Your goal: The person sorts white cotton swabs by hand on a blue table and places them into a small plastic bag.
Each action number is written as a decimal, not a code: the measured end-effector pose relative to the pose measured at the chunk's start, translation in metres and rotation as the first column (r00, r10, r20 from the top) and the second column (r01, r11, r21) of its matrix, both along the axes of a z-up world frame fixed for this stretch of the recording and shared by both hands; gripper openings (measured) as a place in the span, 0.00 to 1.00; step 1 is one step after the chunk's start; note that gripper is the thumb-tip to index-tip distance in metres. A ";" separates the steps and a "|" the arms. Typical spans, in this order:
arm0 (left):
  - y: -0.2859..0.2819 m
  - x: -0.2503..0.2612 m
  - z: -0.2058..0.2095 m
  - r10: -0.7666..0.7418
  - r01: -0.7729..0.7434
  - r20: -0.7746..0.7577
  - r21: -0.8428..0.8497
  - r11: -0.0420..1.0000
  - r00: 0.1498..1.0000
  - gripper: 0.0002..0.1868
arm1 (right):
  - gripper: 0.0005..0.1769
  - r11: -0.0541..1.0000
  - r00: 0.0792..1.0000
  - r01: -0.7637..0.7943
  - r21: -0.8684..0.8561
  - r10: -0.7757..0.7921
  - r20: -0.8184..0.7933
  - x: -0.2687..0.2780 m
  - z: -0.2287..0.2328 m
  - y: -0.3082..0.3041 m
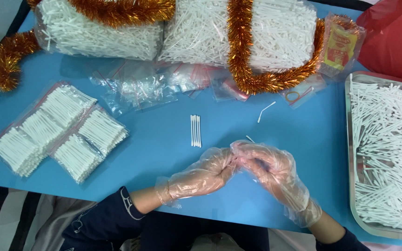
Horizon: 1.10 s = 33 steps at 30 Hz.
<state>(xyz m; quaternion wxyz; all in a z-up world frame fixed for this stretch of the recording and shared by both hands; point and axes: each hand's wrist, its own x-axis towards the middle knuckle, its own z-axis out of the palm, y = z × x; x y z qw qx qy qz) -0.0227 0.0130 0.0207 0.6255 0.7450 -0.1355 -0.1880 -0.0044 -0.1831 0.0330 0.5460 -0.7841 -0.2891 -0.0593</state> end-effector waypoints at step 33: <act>0.091 0.020 -0.032 -0.307 -0.084 0.293 0.833 0.548 0.906 0.47 | 0.47 0.870 0.994 0.054 -0.491 -0.092 -0.053 0.034 -0.053 0.077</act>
